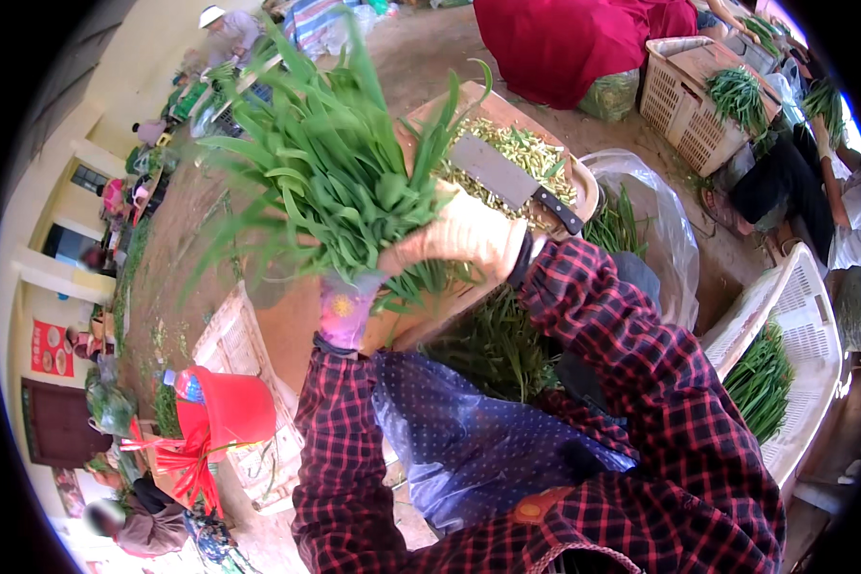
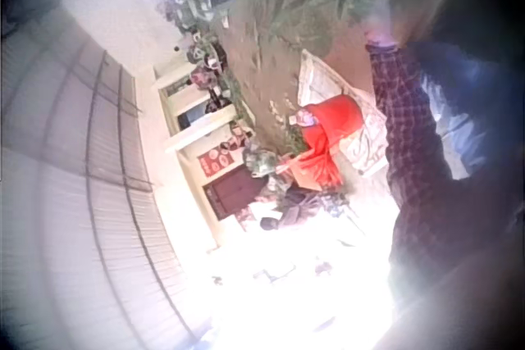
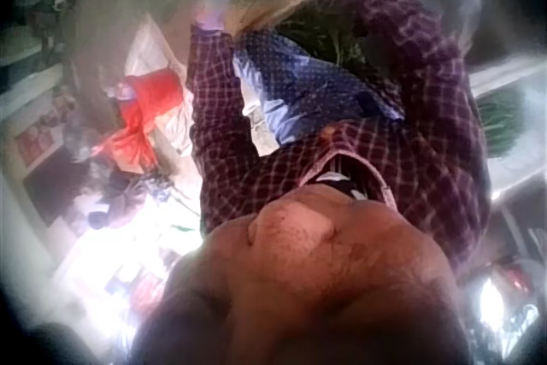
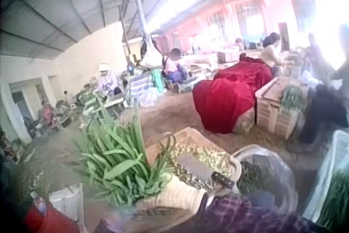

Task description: The person bundles bunches of green stalks with red ties, chops the ends off with a cleaver on a wooden board, and places the finished bundles into a plastic crate.

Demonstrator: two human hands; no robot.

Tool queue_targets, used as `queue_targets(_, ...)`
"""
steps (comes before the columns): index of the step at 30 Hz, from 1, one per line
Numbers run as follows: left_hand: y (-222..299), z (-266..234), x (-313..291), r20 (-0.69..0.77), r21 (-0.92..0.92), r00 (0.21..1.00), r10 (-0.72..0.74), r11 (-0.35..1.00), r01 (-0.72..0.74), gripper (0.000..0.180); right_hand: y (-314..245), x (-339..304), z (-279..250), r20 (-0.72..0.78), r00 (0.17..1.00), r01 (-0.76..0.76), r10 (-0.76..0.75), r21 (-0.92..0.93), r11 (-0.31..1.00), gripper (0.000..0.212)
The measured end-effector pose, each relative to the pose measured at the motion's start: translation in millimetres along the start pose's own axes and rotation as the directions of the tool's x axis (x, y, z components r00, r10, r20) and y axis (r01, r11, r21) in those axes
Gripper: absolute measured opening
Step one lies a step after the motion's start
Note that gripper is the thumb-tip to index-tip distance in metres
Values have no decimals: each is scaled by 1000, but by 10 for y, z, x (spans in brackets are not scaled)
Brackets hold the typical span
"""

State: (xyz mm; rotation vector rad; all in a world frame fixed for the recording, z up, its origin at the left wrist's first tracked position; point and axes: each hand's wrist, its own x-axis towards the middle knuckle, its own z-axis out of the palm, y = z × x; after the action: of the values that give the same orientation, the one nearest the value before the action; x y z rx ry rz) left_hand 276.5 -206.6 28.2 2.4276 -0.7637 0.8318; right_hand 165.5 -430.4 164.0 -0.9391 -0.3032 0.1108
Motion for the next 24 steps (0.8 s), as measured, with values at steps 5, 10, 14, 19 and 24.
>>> queue_targets(5, 890, -938, 641, 290, -521, 956, -53, 829, 204, 24, 84, 416, -137, -96, 974, 190, -204, -136, 972, 53)
queue_targets(10, 985, -1300, 871, 448, -838, 881, -152, 271, 473, 38, -303, 364, 181, -34, 973, 202, -229, -364, 909, 64)
queue_targets(14, 867, -1338, 936, 496, -732, 866, -65, 505, 458, 41, -297, 468, 90, -63, 981, 100, -184, -648, 755, 80)
queue_targets(19, 693, -1130, 1059, 474, -726, 880, 7, 569, 386, 50, -293, 567, 4, -25, 986, 111, -165, -640, 760, 76)
queue_targets(24, 843, -1230, 1236, 499, -812, 866, 27, 364, 457, 56, -517, 523, 119, -73, 990, 39, -123, -689, 724, 76)
